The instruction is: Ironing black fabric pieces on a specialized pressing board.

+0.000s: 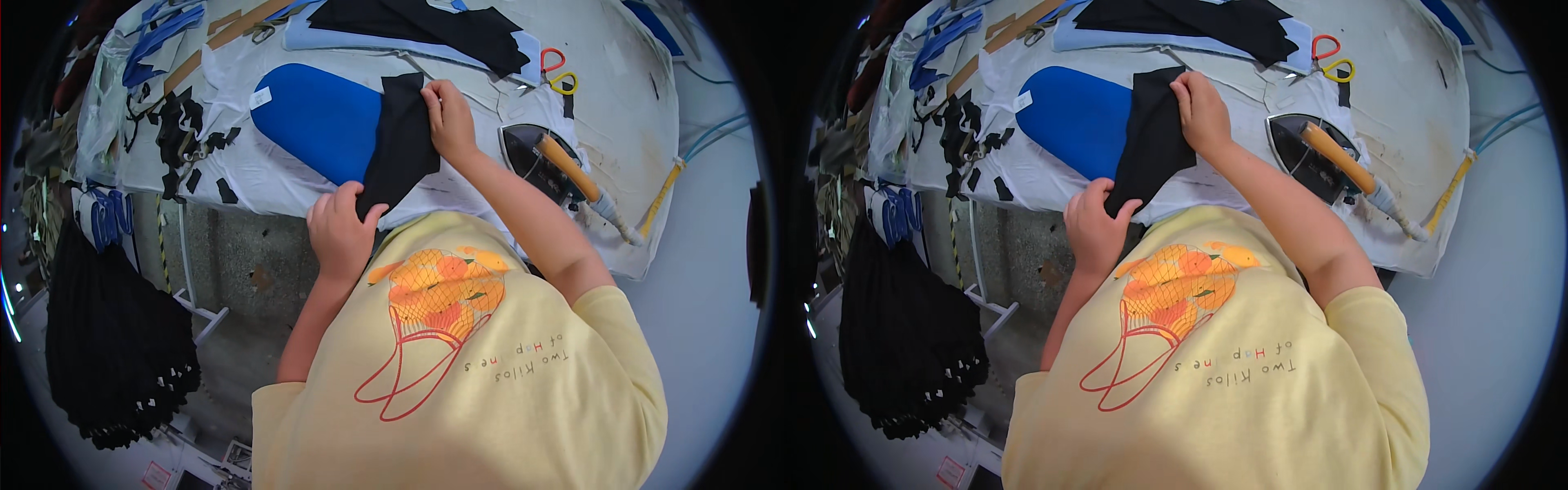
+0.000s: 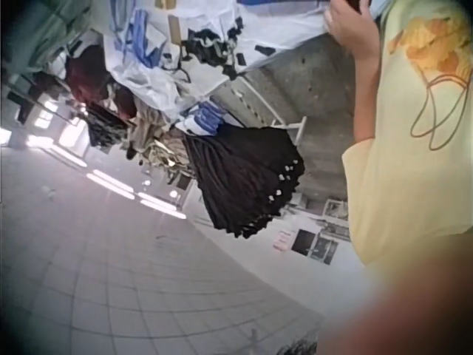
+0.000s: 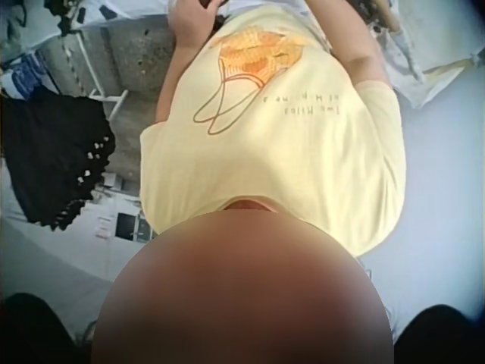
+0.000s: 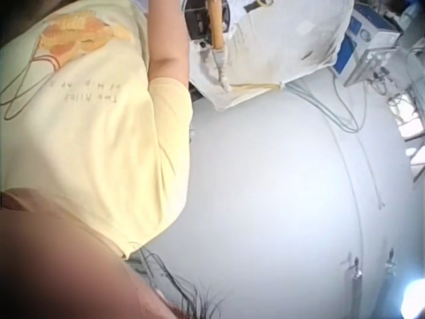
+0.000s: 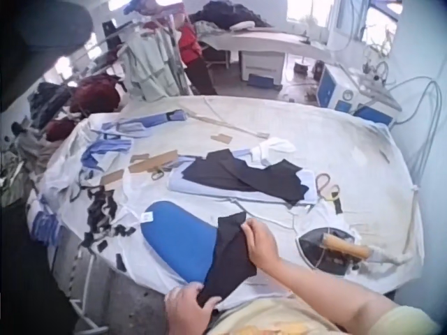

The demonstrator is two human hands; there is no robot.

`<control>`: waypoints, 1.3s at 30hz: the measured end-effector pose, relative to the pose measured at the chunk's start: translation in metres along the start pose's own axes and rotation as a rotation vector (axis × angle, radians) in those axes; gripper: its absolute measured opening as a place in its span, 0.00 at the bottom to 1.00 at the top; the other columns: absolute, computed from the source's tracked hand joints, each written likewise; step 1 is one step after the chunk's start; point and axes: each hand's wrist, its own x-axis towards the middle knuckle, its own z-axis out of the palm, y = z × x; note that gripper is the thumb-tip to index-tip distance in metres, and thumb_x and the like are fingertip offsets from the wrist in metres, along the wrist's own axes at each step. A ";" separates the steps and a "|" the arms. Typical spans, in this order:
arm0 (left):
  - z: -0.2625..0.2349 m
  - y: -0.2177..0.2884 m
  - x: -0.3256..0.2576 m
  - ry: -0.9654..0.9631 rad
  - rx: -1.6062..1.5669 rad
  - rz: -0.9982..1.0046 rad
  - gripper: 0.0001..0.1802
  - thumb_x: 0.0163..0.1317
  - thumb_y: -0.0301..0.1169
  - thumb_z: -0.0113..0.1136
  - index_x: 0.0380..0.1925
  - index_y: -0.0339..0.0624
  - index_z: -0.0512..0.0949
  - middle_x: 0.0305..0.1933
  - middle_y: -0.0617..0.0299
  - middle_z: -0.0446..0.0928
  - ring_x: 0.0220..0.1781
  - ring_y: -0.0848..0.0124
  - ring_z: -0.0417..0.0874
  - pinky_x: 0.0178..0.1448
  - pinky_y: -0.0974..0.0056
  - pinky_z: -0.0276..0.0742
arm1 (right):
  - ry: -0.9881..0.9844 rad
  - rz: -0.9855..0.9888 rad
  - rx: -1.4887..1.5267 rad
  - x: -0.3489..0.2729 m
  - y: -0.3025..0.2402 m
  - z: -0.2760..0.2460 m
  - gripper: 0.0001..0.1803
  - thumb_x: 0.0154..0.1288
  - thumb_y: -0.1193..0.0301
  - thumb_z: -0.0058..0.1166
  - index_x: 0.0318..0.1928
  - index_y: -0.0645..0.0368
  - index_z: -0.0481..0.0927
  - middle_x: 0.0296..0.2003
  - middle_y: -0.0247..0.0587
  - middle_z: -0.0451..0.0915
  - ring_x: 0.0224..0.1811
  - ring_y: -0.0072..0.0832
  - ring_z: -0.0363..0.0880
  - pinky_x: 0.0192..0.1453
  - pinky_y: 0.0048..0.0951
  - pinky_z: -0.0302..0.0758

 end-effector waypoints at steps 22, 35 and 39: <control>0.019 0.002 0.034 -0.040 -0.033 0.444 0.20 0.58 0.32 0.62 0.52 0.46 0.79 0.60 0.62 0.76 0.60 0.61 0.77 0.58 0.54 0.72 | -0.303 -0.471 -0.224 -0.015 -0.030 -0.018 0.25 0.69 0.61 0.51 0.66 0.49 0.71 0.69 0.41 0.67 0.72 0.44 0.63 0.73 0.50 0.59; -0.007 -0.028 0.044 -0.287 0.118 0.552 0.28 0.62 0.33 0.56 0.65 0.53 0.72 0.73 0.65 0.67 0.74 0.69 0.65 0.75 0.50 0.51 | -0.507 -0.765 -0.350 -0.060 -0.012 -0.068 0.27 0.63 0.61 0.58 0.64 0.39 0.75 0.64 0.32 0.72 0.68 0.31 0.68 0.73 0.42 0.61; -0.008 -0.033 0.044 -0.290 0.100 0.575 0.26 0.63 0.28 0.52 0.63 0.53 0.74 0.72 0.63 0.68 0.73 0.65 0.67 0.74 0.48 0.54 | -0.551 -0.797 -0.420 -0.059 -0.007 -0.072 0.31 0.63 0.59 0.58 0.68 0.36 0.70 0.69 0.28 0.68 0.72 0.27 0.63 0.76 0.43 0.55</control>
